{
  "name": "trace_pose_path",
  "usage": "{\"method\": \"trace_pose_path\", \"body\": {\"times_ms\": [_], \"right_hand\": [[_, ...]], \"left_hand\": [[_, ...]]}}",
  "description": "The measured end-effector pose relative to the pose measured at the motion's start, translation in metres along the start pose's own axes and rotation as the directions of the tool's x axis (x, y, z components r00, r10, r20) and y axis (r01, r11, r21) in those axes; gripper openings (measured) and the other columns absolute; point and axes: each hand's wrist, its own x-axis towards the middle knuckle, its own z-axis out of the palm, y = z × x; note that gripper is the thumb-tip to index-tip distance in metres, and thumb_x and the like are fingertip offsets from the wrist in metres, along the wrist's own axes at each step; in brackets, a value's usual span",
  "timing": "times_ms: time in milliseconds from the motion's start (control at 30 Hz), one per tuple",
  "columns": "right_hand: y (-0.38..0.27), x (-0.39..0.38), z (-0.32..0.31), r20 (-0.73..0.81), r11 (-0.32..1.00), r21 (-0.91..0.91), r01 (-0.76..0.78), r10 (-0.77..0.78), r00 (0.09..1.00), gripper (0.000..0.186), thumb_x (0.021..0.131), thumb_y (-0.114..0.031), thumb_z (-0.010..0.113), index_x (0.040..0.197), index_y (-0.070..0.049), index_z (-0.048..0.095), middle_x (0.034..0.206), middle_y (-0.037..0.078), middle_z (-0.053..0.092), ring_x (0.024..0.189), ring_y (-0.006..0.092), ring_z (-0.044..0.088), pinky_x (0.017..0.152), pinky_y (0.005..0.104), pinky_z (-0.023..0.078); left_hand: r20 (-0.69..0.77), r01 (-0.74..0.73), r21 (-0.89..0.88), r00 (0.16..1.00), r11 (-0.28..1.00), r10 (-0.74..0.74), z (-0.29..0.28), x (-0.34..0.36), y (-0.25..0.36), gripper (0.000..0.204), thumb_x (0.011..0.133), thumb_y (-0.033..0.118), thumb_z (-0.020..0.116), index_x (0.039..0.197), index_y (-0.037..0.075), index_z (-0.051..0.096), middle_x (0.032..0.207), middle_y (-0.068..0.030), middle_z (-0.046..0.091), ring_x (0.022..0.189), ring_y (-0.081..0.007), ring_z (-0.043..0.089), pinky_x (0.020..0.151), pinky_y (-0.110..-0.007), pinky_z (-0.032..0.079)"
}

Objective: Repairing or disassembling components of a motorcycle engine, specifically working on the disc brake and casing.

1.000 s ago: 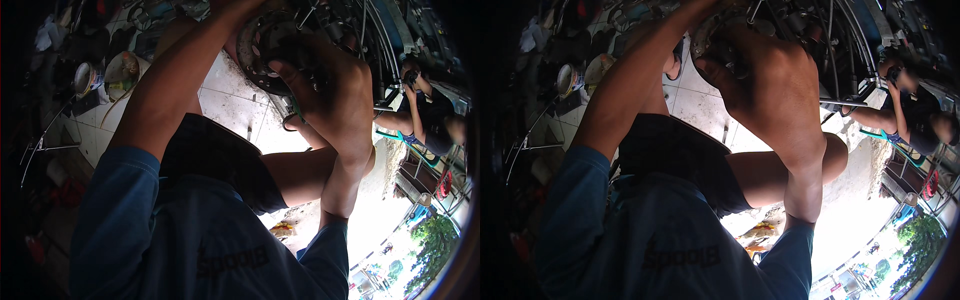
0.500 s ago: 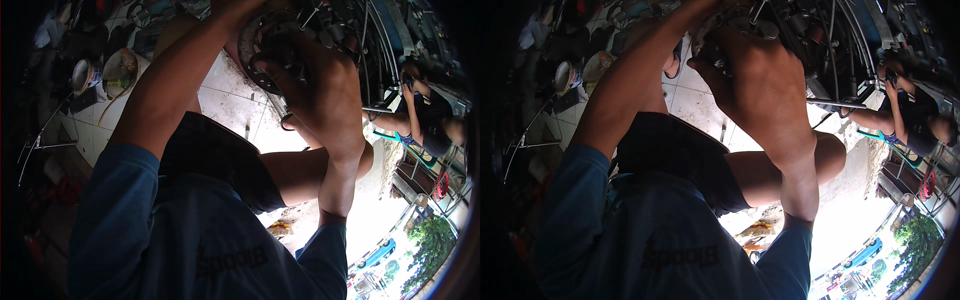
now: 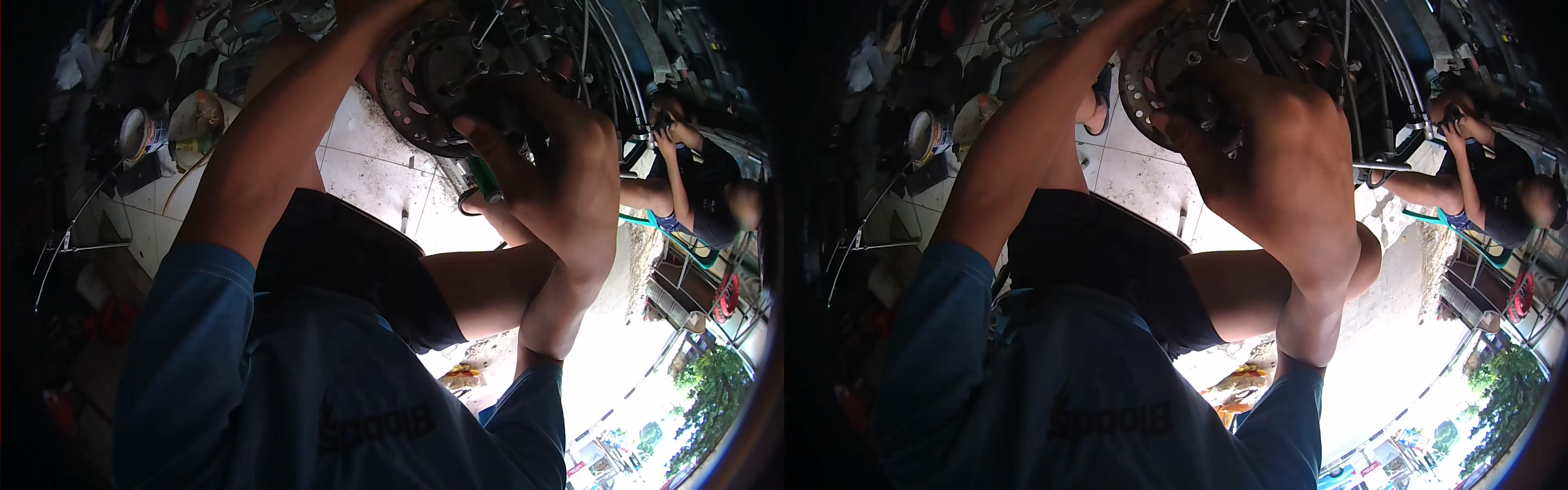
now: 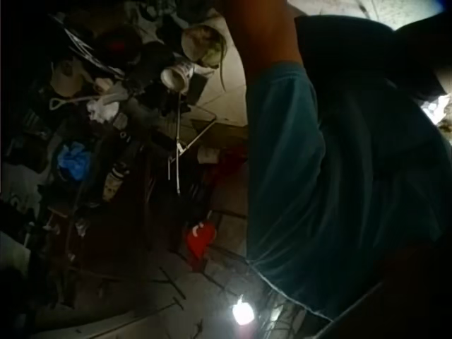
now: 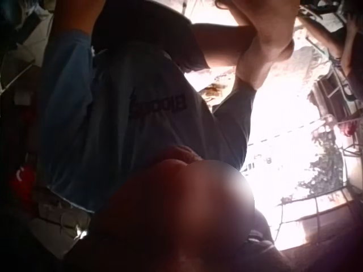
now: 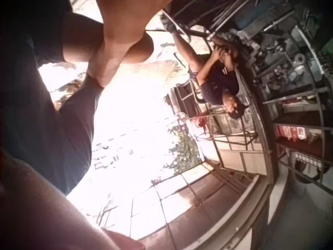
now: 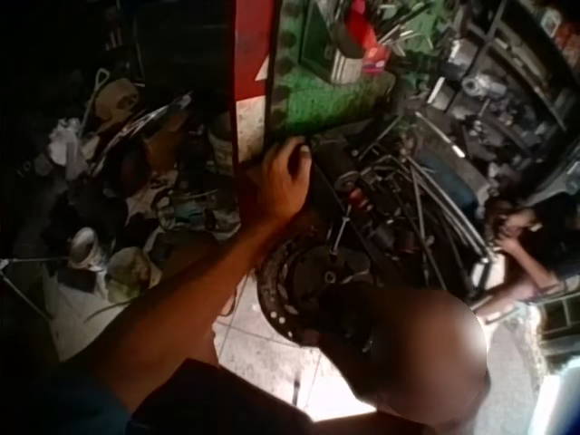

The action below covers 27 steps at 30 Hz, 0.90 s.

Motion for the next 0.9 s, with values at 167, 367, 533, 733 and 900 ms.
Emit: {"method": "trace_pose_path", "body": {"times_ms": [167,367,533,733,900], "right_hand": [[0.002,-0.004,0.011,0.009,0.999,-0.012,-0.05,0.05,0.999,0.025,0.085,-0.015,0.084,0.103,-0.001,0.075,0.092,0.014,0.078,0.079,0.0273,0.078,0.068,0.0332,0.058],[-0.001,-0.005,0.015,0.002,0.997,0.002,-0.081,0.081,0.997,0.025,0.086,-0.02,0.083,0.103,-0.004,0.074,0.085,0.014,0.076,0.074,0.0313,0.075,0.064,0.0373,0.057],[0.004,-0.01,0.006,-0.051,0.999,-0.023,-0.036,0.035,0.998,0.025,0.084,-0.021,0.083,0.1,-0.005,0.073,0.079,0.014,0.074,0.07,0.0346,0.072,0.061,0.0411,0.056],[0.034,-0.033,-0.066,-0.399,0.804,0.526,-0.279,0.522,0.754,0.018,0.096,-0.014,0.075,0.106,0.002,0.073,0.084,-0.002,0.068,0.079,0.0044,0.058,0.07,0.0192,0.043],[0.088,-0.046,-0.091,-0.536,0.782,0.393,-0.484,0.623,0.57,0.034,0.1,-0.019,0.071,0.127,0.001,0.068,0.109,0.006,0.072,0.096,0.0087,0.061,0.08,0.021,0.047]], "left_hand": [[0.028,0.054,-0.001,0.998,0.999,-0.054,-0.002,0.0,0.0,0.038,0.104,0.037,0.059,0.129,0.01,0.068,0.127,-0.0219,0.064,0.117,-0.0443,0.061,0.101,-0.049,0.049],[0.047,0.029,-0.014,0.998,0.999,-0.028,-0.006,0.006,0.007,0.037,0.105,0.036,0.057,0.127,0.009,0.068,0.125,-0.0213,0.066,0.115,-0.0438,0.063,0.1,-0.048,0.05],[0.111,0.059,0.068,0.992,0.996,-0.067,-0.014,-0.001,0.029,0.037,0.106,0.035,0.056,0.127,0.008,0.069,0.126,-0.0197,0.068,0.115,-0.0415,0.064,0.1,-0.046,0.05],[0.069,0.018,0.044,0.997,0.999,-0.021,-0.015,-0.003,0.015,0.037,0.106,0.034,0.056,0.127,0.007,0.069,0.123,-0.02,0.069,0.113,-0.0415,0.065,0.1,-0.044,0.05],[0.032,-0.016,0.042,0.999,0.999,0.014,-0.006,-0.002,0.006,0.034,0.105,0.031,0.059,0.122,0.004,0.071,0.117,-0.0203,0.071,0.109,-0.0406,0.067,0.096,-0.044,0.051]]}}
